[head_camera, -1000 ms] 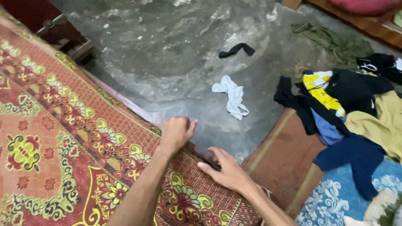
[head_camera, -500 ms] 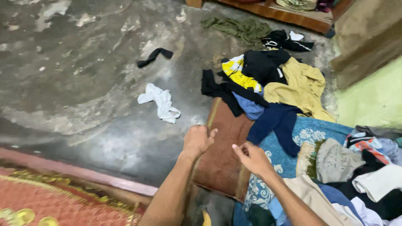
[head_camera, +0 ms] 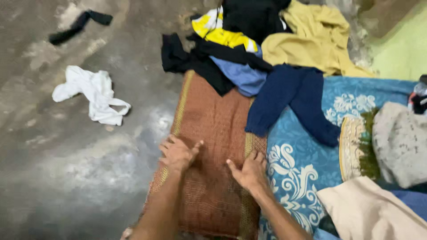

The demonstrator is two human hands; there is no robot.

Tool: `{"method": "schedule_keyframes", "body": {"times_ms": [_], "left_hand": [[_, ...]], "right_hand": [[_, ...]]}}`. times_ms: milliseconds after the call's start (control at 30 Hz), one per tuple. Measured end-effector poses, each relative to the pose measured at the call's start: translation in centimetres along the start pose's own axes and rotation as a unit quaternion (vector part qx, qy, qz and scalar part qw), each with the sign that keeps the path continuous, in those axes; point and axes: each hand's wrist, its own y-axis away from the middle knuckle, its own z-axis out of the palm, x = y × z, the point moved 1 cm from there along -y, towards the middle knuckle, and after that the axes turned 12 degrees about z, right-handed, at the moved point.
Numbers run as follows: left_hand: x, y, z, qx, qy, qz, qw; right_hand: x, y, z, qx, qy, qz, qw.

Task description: The person makes a bed by smoothing a patterned coverlet over the mattress and tucking the edges between the mattress and the bed frame.

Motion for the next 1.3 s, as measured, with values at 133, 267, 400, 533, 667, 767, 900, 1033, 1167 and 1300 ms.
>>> {"method": "schedule_keyframes", "body": {"times_ms": [133, 267, 400, 533, 667, 767, 900, 1033, 1167, 1300], "left_hand": [[-2.7, -1.2, 3.3, -0.034, -0.007, -0.028, 0.999], [-2.6, -2.1, 4.0, 0.029, -0.037, -0.002, 0.999], [-1.8, 0.4, 0.6, 0.074, 0.007, -0.003, 0.997], [2.0, 4.8, -4.1, 0.041, 0.065, -0.031, 0.997], [5.5, 10.5, -12.0, 0.111, 0.114, 0.001, 0.987], [8.4, 14.8, -18.6, 0.104, 0.131, -0.014, 0.986], [10.4, 22.7, -28.0, 0.092, 0.167, -0.004, 0.982], [12.7, 29.4, -37.6, 0.093, 0.185, 0.006, 0.978], [14.8, 37.7, -47.2, 0.164, 0.169, 0.112, 0.965], [17.7, 45.9, -57.6, 0.157, 0.204, 0.106, 0.96]], "right_hand": [[0.2, 0.2, 4.1, 0.048, 0.057, -0.017, 0.997], [0.0, -2.2, 4.9, 0.063, 0.004, -0.049, 0.997], [0.5, -1.1, 4.1, 0.168, -0.007, -0.127, 0.977], [2.1, 1.1, 1.3, 0.048, -0.12, -0.067, 0.989], [2.9, 5.0, -6.7, 0.151, -0.17, -0.171, 0.959], [2.0, 8.7, -14.3, 0.165, -0.211, -0.188, 0.945], [0.6, 15.8, -26.3, 0.164, -0.226, -0.23, 0.932], [-1.1, 24.7, -37.6, 0.172, -0.203, -0.249, 0.931], [-1.6, 34.2, -47.0, 0.153, -0.22, -0.226, 0.936], [-2.2, 42.2, -55.3, 0.163, -0.237, -0.259, 0.922]]}}
